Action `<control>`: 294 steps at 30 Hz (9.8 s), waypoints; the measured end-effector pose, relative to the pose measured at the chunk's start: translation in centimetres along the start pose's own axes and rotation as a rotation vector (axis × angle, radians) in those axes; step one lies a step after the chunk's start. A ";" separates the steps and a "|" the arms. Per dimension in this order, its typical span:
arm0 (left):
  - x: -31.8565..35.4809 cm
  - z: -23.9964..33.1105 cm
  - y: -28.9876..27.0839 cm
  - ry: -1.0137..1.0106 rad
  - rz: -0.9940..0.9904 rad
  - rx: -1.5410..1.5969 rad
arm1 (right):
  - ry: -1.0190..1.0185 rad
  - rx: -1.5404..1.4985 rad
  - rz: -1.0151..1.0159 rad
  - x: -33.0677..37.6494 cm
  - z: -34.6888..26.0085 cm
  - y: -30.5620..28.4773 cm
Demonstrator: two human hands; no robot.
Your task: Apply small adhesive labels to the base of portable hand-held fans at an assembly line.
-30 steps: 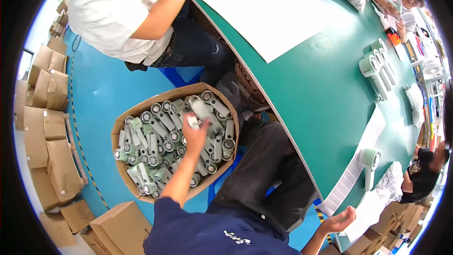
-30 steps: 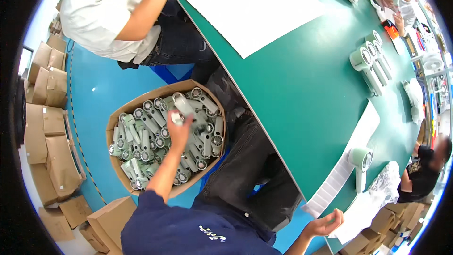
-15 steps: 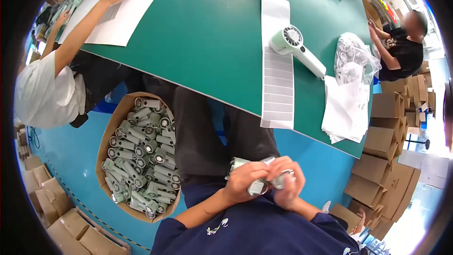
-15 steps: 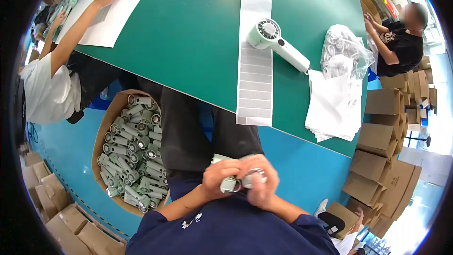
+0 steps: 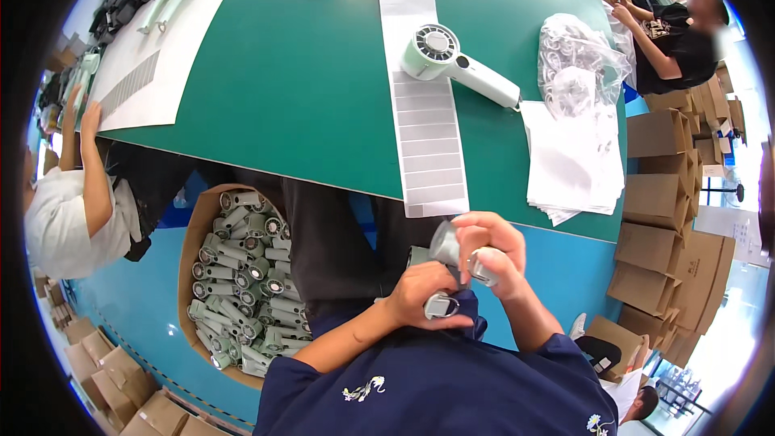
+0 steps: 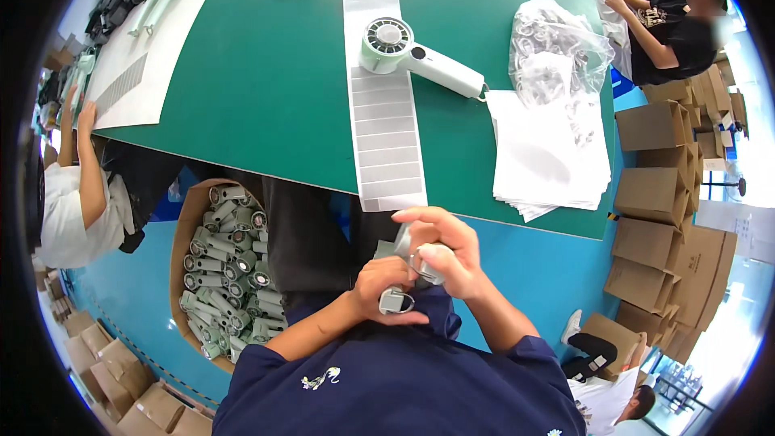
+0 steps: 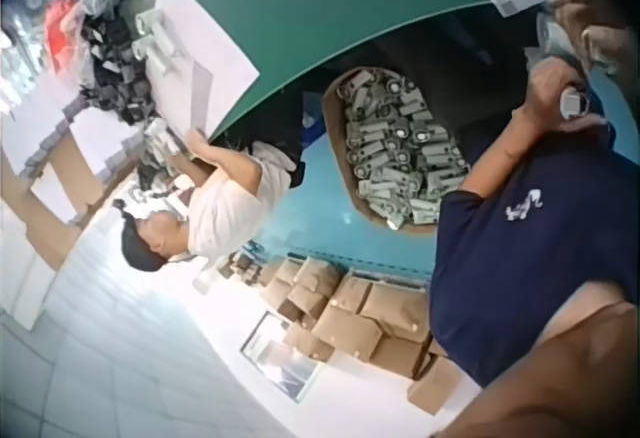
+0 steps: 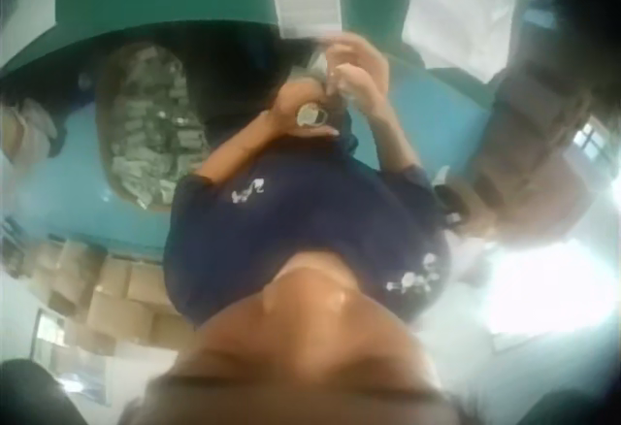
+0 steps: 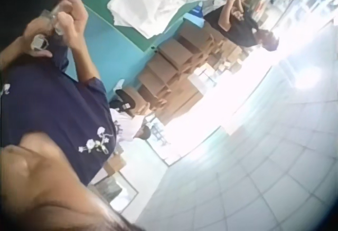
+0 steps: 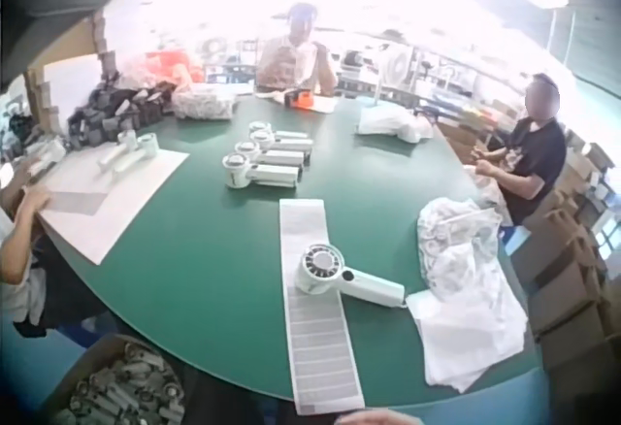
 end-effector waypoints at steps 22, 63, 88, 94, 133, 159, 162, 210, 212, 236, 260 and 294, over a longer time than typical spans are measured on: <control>3.2 -1.1 -0.1 -0.044 0.013 -0.221 | -0.552 0.792 0.017 -2.0 -0.6 0.9; 5.3 -1.8 -2.0 0.008 0.181 -0.094 | -0.969 1.510 -0.027 -4.5 4.0 1.1; 5.4 -1.9 -1.6 0.024 0.192 -0.062 | -0.710 1.092 0.263 -1.2 4.2 1.4; 4.9 -2.1 -1.4 0.025 0.177 -0.067 | -0.439 1.026 0.150 -1.0 2.9 1.0; 1.4 -1.2 0.6 -0.033 0.153 -0.230 | 0.299 0.647 0.206 3.2 -3.2 2.7; 1.5 -1.4 0.7 -0.041 0.184 -0.222 | 0.128 0.842 0.268 3.0 -2.7 3.6; 1.6 -1.4 0.7 -0.036 0.192 -0.222 | 0.112 0.847 0.266 2.9 -2.6 3.7; 1.4 -1.1 1.0 -0.021 0.246 -0.238 | -0.061 1.070 0.258 3.2 -2.8 5.2; 1.5 -1.1 1.0 -0.028 0.243 -0.246 | -0.079 0.956 0.319 3.4 -2.6 4.9; 1.8 -1.3 1.0 -0.013 0.216 -0.247 | 0.006 0.952 0.285 3.3 -2.5 4.7; 1.8 -1.3 1.0 -0.021 0.229 -0.248 | -0.045 0.866 0.404 3.6 -1.6 4.6; 2.3 -2.6 1.3 -0.043 0.225 -0.200 | 0.217 0.408 0.250 2.5 1.1 1.7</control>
Point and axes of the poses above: each hand's wrist, its own x-axis away from the middle knuckle, its own y-axis out of the palm, z = x × y, the point moved 3 cm from there along -x, towards the middle knuckle, and after that the axes turned 5 degrees about -x, right-handed, at the moved point
